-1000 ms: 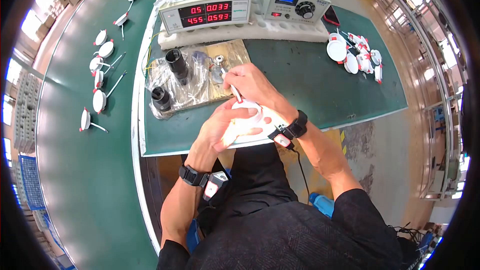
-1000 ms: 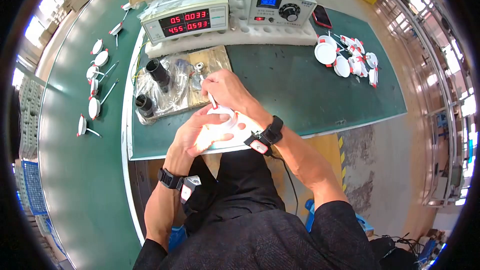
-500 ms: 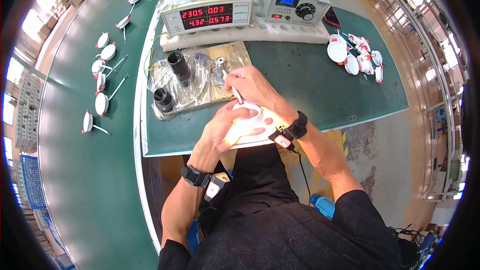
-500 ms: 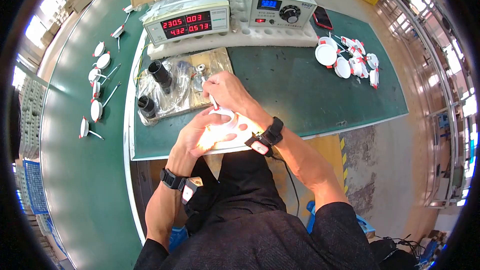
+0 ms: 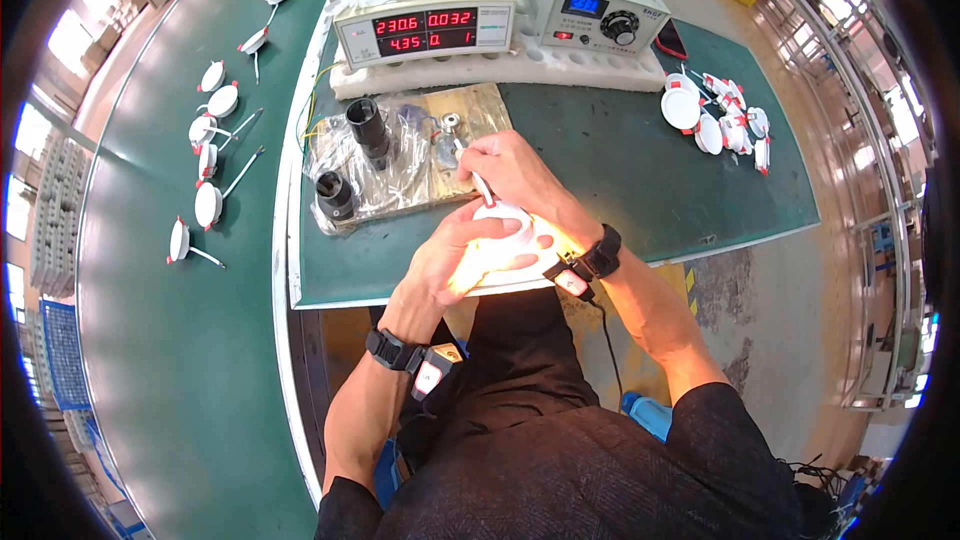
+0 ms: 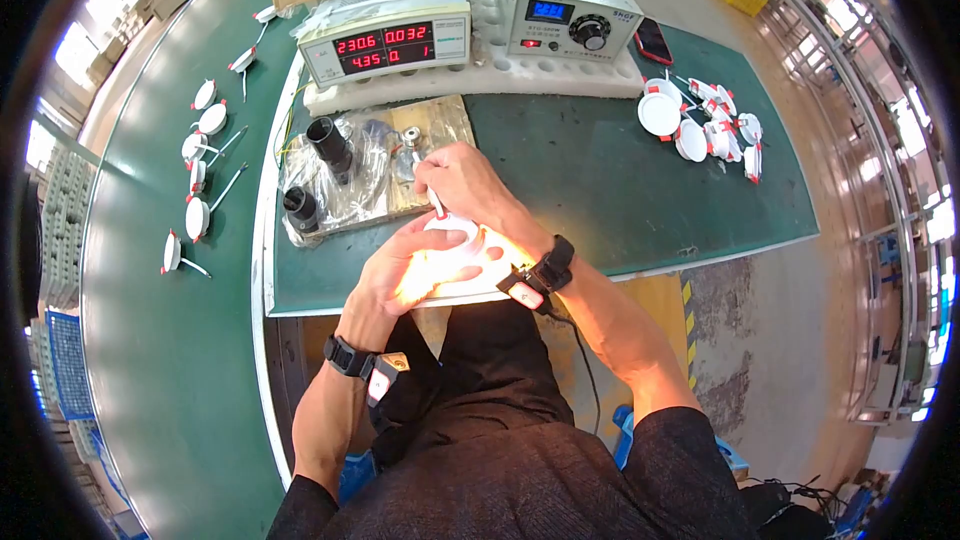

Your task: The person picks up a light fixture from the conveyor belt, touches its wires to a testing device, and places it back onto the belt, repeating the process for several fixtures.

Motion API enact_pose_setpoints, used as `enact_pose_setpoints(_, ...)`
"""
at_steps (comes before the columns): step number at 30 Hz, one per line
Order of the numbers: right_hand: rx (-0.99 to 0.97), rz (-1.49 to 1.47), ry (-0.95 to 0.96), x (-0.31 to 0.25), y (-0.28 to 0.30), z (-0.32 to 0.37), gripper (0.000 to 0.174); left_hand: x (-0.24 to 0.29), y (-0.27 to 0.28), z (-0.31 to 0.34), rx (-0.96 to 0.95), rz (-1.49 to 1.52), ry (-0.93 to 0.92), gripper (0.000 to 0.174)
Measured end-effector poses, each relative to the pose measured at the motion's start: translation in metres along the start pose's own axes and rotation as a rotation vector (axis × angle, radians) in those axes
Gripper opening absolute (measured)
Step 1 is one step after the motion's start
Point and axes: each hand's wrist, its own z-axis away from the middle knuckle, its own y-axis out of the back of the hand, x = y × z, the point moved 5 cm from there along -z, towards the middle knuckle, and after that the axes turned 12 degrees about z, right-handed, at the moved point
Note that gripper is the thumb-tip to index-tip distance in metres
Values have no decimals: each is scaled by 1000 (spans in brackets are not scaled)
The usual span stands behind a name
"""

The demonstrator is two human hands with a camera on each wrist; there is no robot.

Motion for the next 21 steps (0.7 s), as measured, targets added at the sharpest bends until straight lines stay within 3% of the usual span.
enact_pose_setpoints(21, 30, 47, 20, 12, -2, -7, 28, -3, 0, -3, -40, 13, -1, 31)
